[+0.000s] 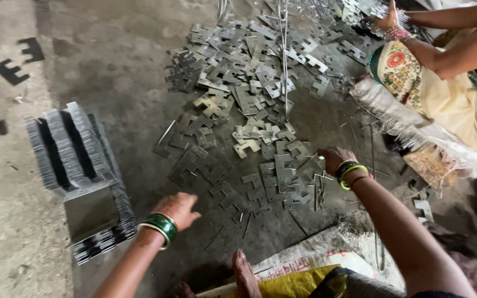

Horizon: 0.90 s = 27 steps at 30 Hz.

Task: The person picks up metal E-shaped pieces and metal bars from a large pile on the floor and stacks them into organized piles by hand.

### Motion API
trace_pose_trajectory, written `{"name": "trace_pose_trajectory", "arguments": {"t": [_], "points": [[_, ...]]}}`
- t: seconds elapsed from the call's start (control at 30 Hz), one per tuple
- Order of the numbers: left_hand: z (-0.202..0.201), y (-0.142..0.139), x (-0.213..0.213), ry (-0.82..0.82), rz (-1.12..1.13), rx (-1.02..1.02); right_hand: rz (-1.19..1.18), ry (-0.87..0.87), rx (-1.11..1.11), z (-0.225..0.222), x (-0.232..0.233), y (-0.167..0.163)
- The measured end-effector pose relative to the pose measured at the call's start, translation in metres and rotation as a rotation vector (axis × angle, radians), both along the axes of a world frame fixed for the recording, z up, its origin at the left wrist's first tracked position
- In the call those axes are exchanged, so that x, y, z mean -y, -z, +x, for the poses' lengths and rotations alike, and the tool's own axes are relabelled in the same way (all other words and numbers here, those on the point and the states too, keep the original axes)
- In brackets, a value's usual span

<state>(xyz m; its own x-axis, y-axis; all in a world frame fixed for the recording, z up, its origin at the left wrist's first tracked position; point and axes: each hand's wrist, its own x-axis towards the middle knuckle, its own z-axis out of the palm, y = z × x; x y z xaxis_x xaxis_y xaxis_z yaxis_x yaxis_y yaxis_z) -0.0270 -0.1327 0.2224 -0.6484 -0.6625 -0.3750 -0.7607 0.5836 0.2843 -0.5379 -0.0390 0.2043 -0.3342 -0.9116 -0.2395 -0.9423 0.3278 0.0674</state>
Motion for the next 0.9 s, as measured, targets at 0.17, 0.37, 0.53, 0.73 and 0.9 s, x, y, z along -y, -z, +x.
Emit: {"name": "trace_pose_trajectory", "arguments": {"t": [0.17, 0.37, 0.53, 0.73, 0.9], "points": [[-0.038, 0.029, -0.037, 0.055, 0.077, -0.116, 0.022, -0.341, -0.068, -0.003, -0.004, 0.015], [-0.031, 0.049, -0.046, 0.034, 0.134, -0.175, -0.224, 0.097, 0.137, 0.003, 0.019, 0.035], [-0.037, 0.055, -0.049, 0.055, 0.152, -0.011, -0.310, 0.177, 0.161, 0.024, 0.035, 0.065], [-0.051, 0.049, -0.062, 0.109, 0.264, 0.005, -0.079, 0.162, 0.126, 0.028, 0.041, 0.065], [-0.055, 0.060, -0.060, 0.067, 0.144, -0.123, -0.162, 0.282, 0.245, 0.019, 0.044, 0.044]]}}
